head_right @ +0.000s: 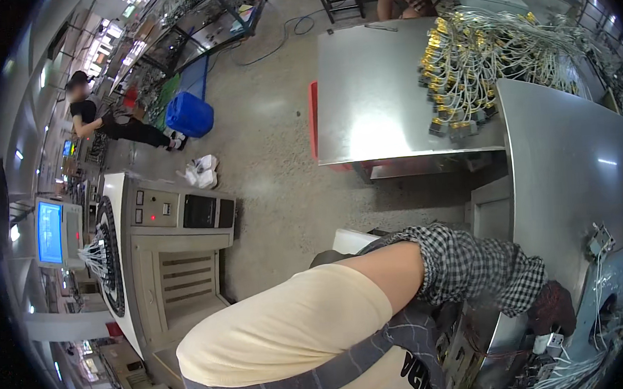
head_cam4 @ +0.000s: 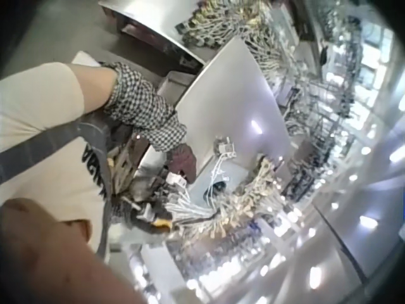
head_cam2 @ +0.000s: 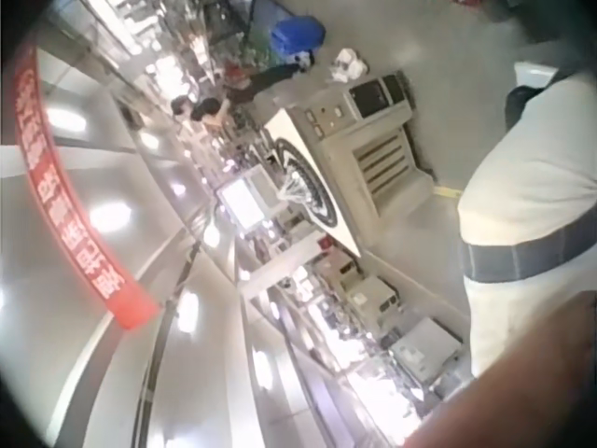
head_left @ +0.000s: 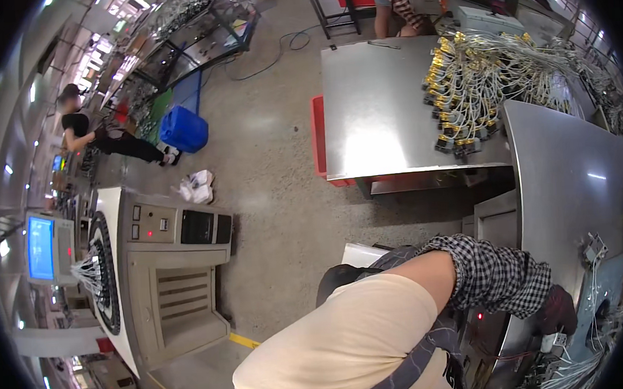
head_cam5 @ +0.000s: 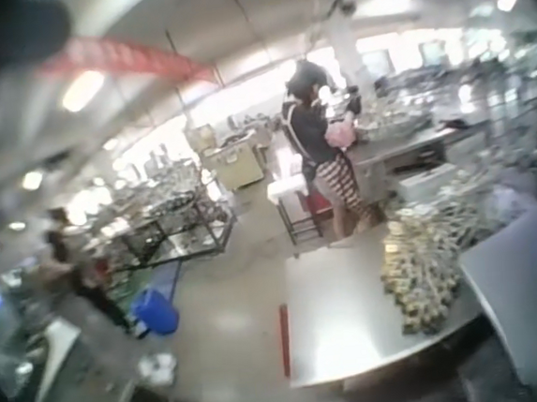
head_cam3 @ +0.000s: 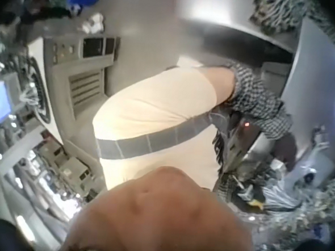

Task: Installing a wiring harness assembly onto a metal base using a powered screwdriver.

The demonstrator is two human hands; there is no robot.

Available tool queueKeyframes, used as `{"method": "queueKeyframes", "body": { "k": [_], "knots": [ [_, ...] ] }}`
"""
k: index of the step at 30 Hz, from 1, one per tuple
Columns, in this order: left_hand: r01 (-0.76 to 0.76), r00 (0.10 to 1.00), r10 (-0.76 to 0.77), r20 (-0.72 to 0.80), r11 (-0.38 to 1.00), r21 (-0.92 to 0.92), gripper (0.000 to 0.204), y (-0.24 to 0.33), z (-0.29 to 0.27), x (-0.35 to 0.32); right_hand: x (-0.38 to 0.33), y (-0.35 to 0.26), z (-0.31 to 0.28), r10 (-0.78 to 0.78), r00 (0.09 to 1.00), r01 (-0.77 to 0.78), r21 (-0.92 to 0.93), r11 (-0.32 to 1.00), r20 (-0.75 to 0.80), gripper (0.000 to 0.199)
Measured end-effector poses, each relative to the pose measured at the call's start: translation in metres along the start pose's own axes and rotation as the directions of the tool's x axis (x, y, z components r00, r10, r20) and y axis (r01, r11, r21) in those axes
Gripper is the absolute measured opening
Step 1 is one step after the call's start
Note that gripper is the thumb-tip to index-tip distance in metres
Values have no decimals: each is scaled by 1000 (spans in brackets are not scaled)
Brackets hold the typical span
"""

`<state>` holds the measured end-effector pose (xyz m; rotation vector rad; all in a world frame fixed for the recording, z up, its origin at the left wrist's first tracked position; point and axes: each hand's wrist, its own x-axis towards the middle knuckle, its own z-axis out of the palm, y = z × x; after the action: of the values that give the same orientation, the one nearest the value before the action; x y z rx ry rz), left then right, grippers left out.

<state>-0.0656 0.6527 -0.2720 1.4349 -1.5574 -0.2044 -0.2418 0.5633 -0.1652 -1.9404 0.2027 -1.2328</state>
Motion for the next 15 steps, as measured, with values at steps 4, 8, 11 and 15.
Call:
{"method": "queueKeyframes", "body": {
  "k": [4,8,11,15],
  "knots": [
    [-15,964,25,-264,999,41,16,-39,31,3,3,-13,16,52,996,-66,225,972,71,42],
    [-108,917,81,-390,993,-47,23,-13,40,-12,-8,15,2,203,975,-220,319,922,86,42],
    [-100,944,-32,-329,922,-375,27,-36,45,2,-5,12,4,234,964,-265,441,858,125,41],
    [-70,980,13,-200,956,-286,30,-42,27,-2,-6,18,7,289,943,-331,541,773,163,41]
  ]
}}
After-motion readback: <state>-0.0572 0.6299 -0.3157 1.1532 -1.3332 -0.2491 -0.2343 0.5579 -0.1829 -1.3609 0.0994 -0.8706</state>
